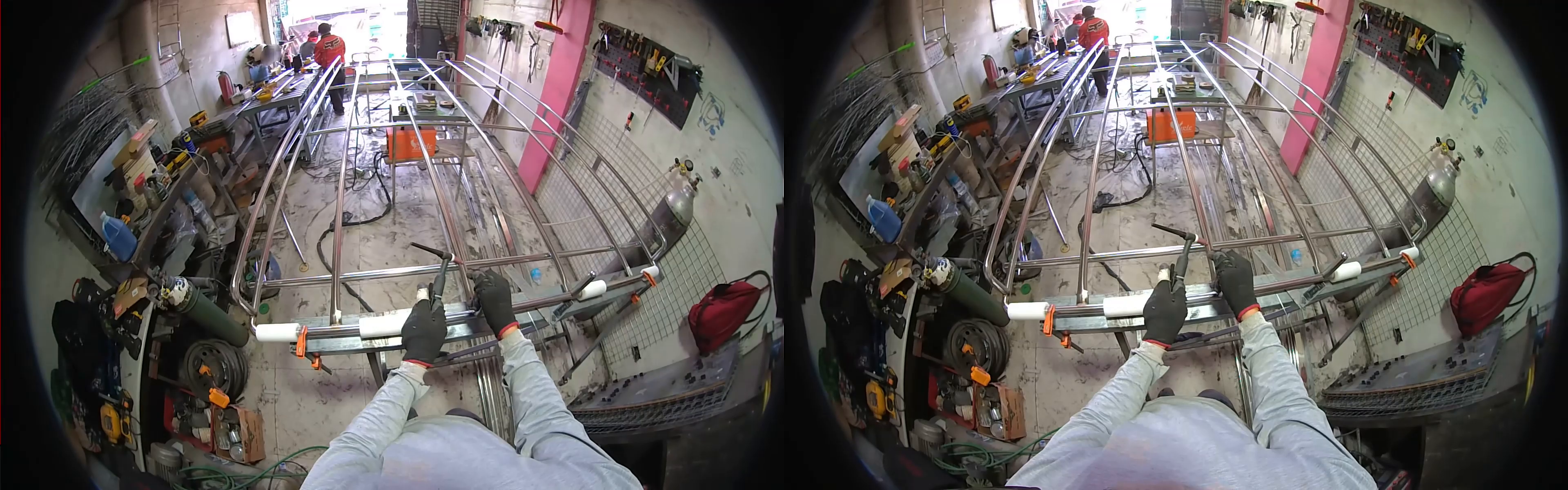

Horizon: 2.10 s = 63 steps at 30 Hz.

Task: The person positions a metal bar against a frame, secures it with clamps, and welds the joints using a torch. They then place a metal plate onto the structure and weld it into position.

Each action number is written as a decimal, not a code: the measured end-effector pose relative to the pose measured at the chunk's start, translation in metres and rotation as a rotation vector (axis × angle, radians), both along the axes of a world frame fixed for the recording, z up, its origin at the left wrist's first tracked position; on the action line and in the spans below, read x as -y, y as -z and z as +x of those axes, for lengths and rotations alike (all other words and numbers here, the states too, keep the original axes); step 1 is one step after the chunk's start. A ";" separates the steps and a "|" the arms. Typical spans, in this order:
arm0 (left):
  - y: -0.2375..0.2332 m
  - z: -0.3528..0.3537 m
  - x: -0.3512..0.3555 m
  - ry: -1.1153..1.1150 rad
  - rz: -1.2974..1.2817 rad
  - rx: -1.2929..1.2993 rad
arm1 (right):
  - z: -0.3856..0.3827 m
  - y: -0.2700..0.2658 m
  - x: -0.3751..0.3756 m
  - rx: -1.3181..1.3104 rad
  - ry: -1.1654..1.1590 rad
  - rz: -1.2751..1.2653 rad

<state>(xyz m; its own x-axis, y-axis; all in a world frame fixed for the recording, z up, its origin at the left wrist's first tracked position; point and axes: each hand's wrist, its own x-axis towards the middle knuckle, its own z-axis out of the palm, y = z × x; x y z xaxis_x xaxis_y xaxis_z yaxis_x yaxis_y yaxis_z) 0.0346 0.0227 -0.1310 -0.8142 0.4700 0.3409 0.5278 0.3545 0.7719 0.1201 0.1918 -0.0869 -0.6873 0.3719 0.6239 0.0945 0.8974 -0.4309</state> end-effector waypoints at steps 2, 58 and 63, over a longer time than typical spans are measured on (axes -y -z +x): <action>0.003 0.000 -0.001 -0.005 0.010 -0.009 | -0.001 0.003 -0.001 0.007 0.015 -0.019; -0.002 0.001 0.000 -0.011 -0.050 0.071 | 0.000 -0.021 0.012 -0.100 -0.157 -1.035; 0.000 0.002 -0.001 -0.012 -0.043 0.053 | -0.004 -0.013 0.019 -0.236 -0.069 -1.066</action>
<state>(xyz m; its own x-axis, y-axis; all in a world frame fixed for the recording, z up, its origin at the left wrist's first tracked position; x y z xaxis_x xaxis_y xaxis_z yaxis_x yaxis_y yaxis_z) 0.0368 0.0233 -0.1312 -0.8363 0.4732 0.2770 0.4822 0.3942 0.7824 0.1162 0.1727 -0.0735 -0.6329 0.7644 0.1227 -0.1286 0.0524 -0.9903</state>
